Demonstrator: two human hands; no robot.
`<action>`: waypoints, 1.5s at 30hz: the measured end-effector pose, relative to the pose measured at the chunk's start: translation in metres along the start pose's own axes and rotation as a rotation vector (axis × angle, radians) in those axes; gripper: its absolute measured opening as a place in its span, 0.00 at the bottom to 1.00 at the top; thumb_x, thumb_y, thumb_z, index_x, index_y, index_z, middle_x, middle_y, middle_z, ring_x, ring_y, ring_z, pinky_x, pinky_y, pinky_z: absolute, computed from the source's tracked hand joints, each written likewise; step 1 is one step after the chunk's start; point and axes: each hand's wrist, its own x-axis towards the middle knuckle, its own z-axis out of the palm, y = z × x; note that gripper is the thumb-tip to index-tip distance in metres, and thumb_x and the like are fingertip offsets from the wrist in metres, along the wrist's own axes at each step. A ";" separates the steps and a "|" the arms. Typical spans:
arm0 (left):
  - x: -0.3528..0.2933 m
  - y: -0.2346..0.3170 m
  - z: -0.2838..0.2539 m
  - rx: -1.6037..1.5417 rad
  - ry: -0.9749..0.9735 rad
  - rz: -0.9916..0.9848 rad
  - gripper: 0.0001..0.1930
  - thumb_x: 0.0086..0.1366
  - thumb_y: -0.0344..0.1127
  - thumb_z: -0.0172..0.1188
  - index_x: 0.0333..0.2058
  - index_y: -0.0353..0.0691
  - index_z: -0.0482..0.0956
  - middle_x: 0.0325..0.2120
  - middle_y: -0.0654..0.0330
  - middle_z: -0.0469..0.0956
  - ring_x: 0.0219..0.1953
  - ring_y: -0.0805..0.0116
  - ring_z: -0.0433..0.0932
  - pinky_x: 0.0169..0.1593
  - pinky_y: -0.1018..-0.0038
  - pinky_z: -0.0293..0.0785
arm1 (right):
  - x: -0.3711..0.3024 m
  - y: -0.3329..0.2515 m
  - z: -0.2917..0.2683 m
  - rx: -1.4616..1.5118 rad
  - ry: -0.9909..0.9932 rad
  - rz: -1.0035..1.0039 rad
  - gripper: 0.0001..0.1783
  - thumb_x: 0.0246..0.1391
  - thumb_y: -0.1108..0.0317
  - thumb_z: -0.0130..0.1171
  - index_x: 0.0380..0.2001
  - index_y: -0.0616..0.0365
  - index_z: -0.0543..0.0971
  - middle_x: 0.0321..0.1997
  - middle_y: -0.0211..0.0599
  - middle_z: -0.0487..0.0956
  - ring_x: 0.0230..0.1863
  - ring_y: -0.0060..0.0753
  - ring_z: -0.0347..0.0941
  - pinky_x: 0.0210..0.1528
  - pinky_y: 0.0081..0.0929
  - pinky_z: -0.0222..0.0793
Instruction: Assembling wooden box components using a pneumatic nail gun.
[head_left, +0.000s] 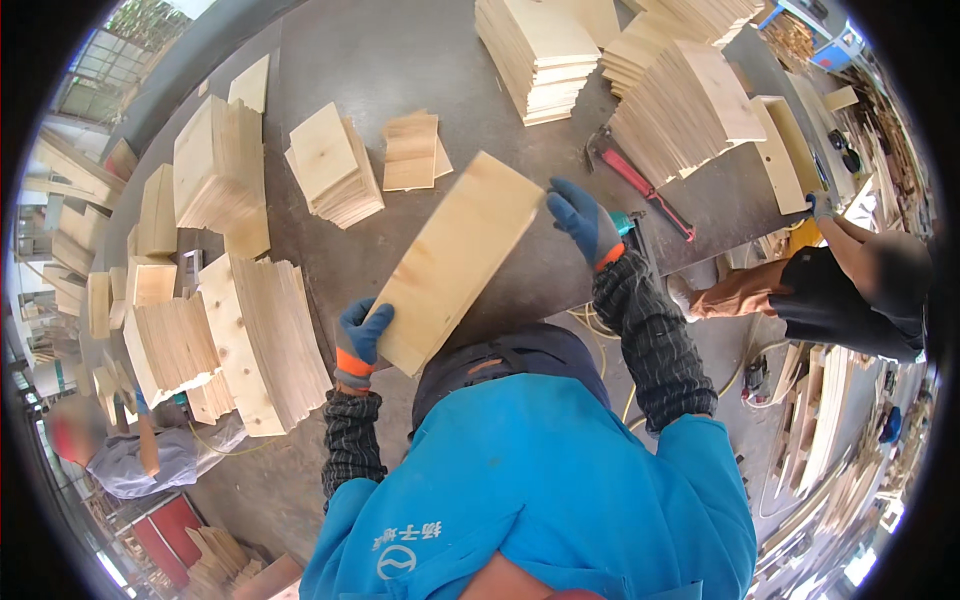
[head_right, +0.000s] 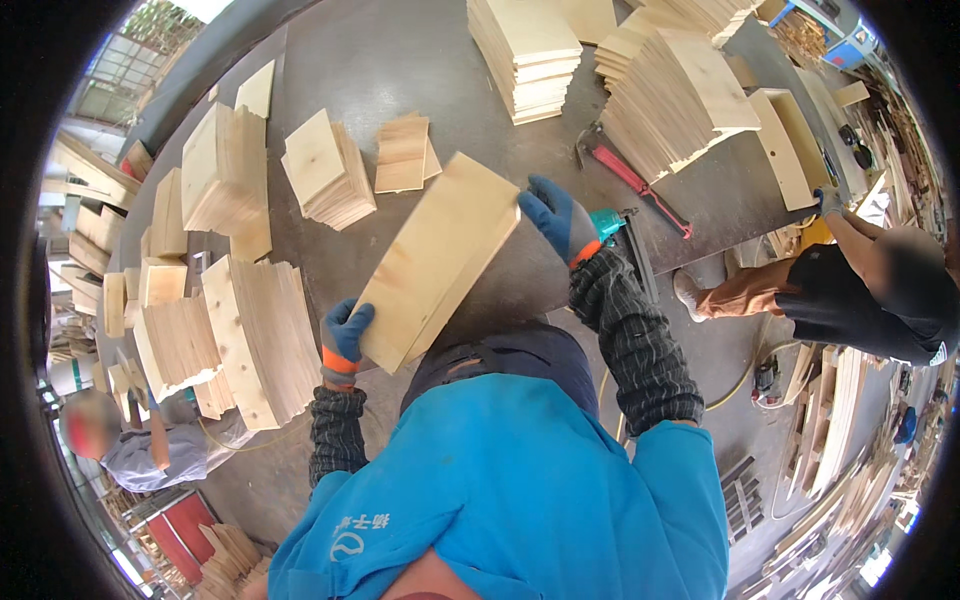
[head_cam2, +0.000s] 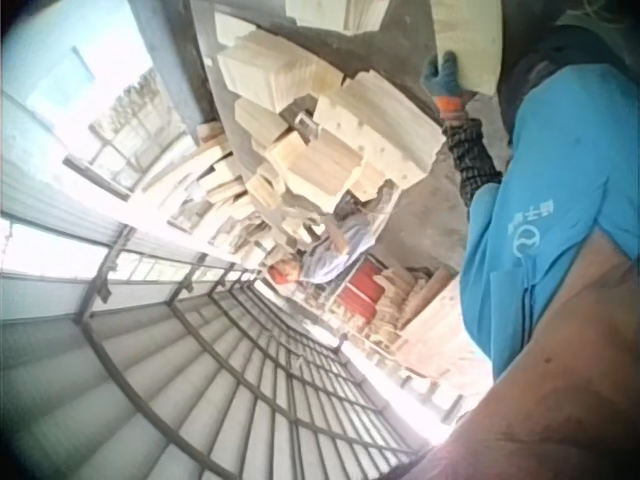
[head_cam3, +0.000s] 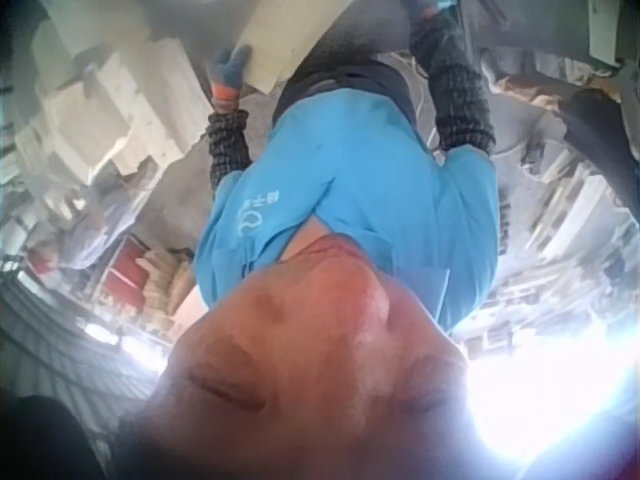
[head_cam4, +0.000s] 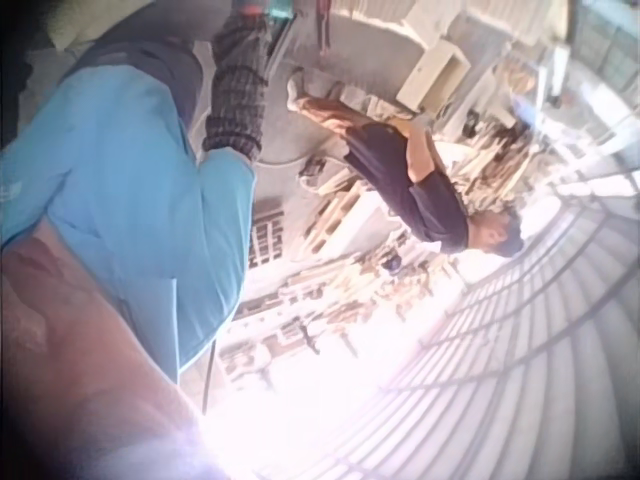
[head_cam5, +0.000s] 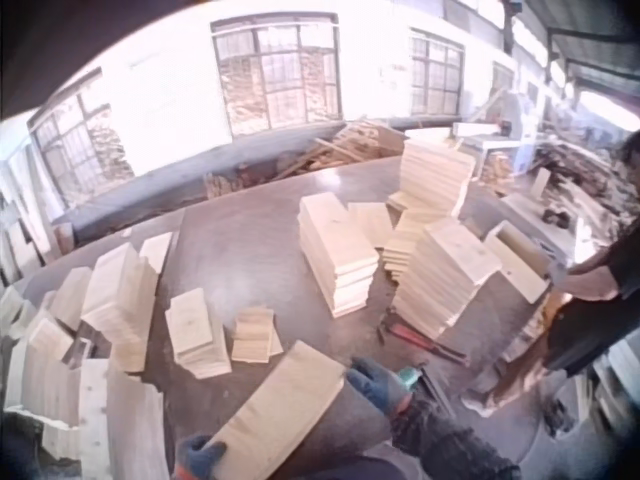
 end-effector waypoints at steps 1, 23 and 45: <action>-0.003 0.000 -0.006 -0.003 0.008 0.001 0.15 0.68 0.38 0.73 0.46 0.31 0.88 0.38 0.60 0.89 0.37 0.73 0.84 0.42 0.74 0.80 | -0.002 0.000 0.005 -0.015 -0.039 -0.010 0.39 0.67 0.48 0.65 0.69 0.67 0.73 0.63 0.52 0.83 0.62 0.40 0.81 0.66 0.34 0.72; 0.200 0.173 0.130 0.789 -0.824 0.414 0.19 0.57 0.40 0.80 0.47 0.43 0.92 0.46 0.55 0.90 0.49 0.63 0.86 0.55 0.67 0.80 | -0.178 0.049 -0.055 0.266 -0.043 0.231 0.42 0.60 0.55 0.73 0.71 0.64 0.68 0.61 0.42 0.80 0.57 0.34 0.81 0.57 0.34 0.81; 0.062 0.036 0.136 0.294 -0.186 0.734 0.32 0.63 0.32 0.76 0.66 0.39 0.78 0.61 0.47 0.81 0.56 0.56 0.84 0.62 0.64 0.79 | -0.075 -0.005 0.062 0.273 0.044 0.217 0.24 0.67 0.55 0.71 0.55 0.63 0.78 0.35 0.36 0.84 0.28 0.25 0.79 0.29 0.27 0.78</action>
